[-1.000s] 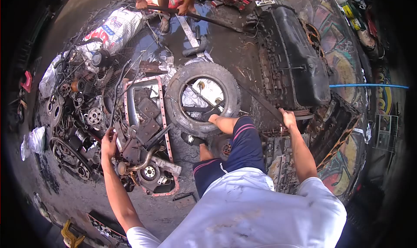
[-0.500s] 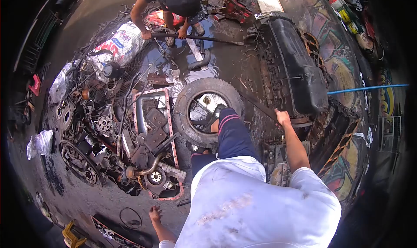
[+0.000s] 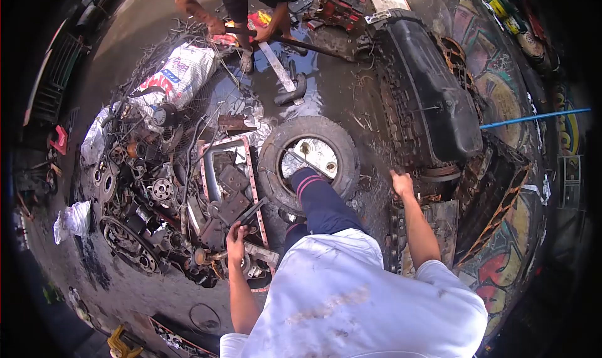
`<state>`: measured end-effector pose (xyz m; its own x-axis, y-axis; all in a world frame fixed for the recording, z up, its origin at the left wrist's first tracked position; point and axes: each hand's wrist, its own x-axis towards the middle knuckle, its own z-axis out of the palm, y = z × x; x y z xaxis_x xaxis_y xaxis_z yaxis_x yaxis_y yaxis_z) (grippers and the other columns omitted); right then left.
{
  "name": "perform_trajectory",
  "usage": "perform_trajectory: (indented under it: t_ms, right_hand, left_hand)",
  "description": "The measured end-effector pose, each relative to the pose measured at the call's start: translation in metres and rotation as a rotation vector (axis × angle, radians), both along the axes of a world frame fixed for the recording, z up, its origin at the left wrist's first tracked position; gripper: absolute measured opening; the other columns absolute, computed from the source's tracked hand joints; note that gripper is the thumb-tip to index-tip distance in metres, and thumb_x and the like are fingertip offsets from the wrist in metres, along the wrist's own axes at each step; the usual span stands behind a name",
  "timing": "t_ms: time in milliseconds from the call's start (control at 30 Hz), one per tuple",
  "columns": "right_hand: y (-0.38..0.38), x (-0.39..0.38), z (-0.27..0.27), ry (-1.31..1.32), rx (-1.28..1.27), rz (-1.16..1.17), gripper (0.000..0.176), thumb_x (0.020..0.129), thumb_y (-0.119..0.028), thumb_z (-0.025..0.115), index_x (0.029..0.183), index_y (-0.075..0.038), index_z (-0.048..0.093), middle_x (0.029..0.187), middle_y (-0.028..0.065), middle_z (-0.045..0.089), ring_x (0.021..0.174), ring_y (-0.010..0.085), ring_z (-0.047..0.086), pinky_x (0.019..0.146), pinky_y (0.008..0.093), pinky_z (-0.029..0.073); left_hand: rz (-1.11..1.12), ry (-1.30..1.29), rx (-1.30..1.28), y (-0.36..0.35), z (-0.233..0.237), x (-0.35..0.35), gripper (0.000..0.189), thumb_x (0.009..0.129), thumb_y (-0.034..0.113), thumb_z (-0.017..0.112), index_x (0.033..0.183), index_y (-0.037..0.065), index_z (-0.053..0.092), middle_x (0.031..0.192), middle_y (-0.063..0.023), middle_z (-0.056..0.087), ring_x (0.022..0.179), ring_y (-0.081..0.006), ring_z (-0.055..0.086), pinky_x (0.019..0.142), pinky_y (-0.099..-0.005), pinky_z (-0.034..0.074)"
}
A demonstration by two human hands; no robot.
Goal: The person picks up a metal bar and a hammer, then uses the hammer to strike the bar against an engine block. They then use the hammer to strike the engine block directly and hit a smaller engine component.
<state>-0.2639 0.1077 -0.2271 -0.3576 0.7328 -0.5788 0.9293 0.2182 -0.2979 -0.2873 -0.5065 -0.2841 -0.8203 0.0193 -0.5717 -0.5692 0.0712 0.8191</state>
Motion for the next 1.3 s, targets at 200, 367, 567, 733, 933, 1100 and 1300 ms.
perform_trajectory:
  t_ms: [200, 367, 567, 733, 933, 1100, 1300]
  right_hand:
    - [0.012, -0.024, 0.046, 0.026, -0.041, -0.029, 0.055, 0.091, -0.047, 0.062, 0.102, 0.006, 0.068, 0.074, 0.0169, 0.068, 0.054, 0.0251, 0.066, 0.043, 0.0405, 0.051]
    - [0.047, -0.076, 0.075, -0.097, -0.025, 0.031, 0.06, 0.091, -0.051, 0.061, 0.098, 0.009, 0.069, 0.075, 0.0174, 0.069, 0.056, 0.026, 0.067, 0.048, 0.041, 0.053]
    - [0.079, -0.137, 0.114, -0.137, -0.028, 0.003, 0.064, 0.091, -0.055, 0.056, 0.09, 0.008, 0.072, 0.069, 0.0171, 0.069, 0.054, 0.0259, 0.067, 0.053, 0.0398, 0.055]
    - [0.092, -0.174, 0.119, -0.162, -0.07, 0.049, 0.068, 0.09, -0.058, 0.055, 0.091, 0.008, 0.071, 0.066, 0.0163, 0.069, 0.053, 0.0249, 0.067, 0.054, 0.0383, 0.055]
    - [0.094, -0.211, 0.128, -0.155, -0.019, -0.011, 0.067, 0.09, -0.057, 0.058, 0.101, 0.008, 0.07, 0.079, 0.0193, 0.071, 0.055, 0.0251, 0.068, 0.052, 0.0374, 0.056]
    - [0.097, -0.24, 0.129, -0.152, -0.009, -0.006, 0.068, 0.09, -0.057, 0.059, 0.102, 0.008, 0.07, 0.085, 0.0195, 0.072, 0.057, 0.0259, 0.069, 0.051, 0.0377, 0.055]
    - [0.094, -0.257, 0.11, -0.146, 0.062, -0.007, 0.071, 0.088, -0.06, 0.061, 0.108, 0.008, 0.067, 0.089, 0.0191, 0.072, 0.058, 0.0268, 0.068, 0.049, 0.0376, 0.053]
  left_hand:
    - [-0.152, -0.056, -0.297, -0.053, -0.016, -0.015, 0.031, 0.098, 0.019, 0.063, 0.123, -0.001, 0.06, 0.1, -0.0097, 0.071, 0.086, -0.013, 0.064, 0.077, -0.0282, 0.052]
    - [-0.079, -0.234, -0.177, -0.067, -0.003, 0.038, 0.034, 0.099, 0.017, 0.061, 0.125, -0.006, 0.056, 0.103, -0.0118, 0.068, 0.095, -0.0182, 0.066, 0.077, -0.0308, 0.057]
    - [-0.087, -0.374, -0.234, 0.008, 0.077, 0.075, 0.038, 0.1, 0.026, 0.062, 0.129, 0.002, 0.058, 0.101, -0.009, 0.071, 0.089, -0.0144, 0.067, 0.064, -0.0257, 0.05]
    - [-0.025, -0.419, -0.096, 0.06, 0.098, 0.092, 0.037, 0.101, 0.022, 0.061, 0.129, -0.001, 0.056, 0.113, -0.0118, 0.069, 0.099, -0.0163, 0.066, 0.078, -0.0284, 0.051]
    - [0.068, -0.424, -0.175, 0.082, 0.131, 0.089, 0.034, 0.101, 0.018, 0.06, 0.127, -0.004, 0.058, 0.115, -0.013, 0.067, 0.106, -0.0179, 0.064, 0.093, -0.0312, 0.05]
    - [0.065, -0.405, -0.079, 0.047, 0.112, 0.052, 0.033, 0.1, 0.019, 0.062, 0.125, -0.003, 0.059, 0.107, -0.0127, 0.07, 0.094, -0.0186, 0.067, 0.082, -0.0321, 0.055]
    - [-0.087, -0.204, -0.278, 0.028, 0.166, -0.1, 0.041, 0.101, 0.022, 0.06, 0.129, -0.006, 0.052, 0.104, -0.0089, 0.067, 0.091, -0.0147, 0.062, 0.083, -0.0281, 0.051]
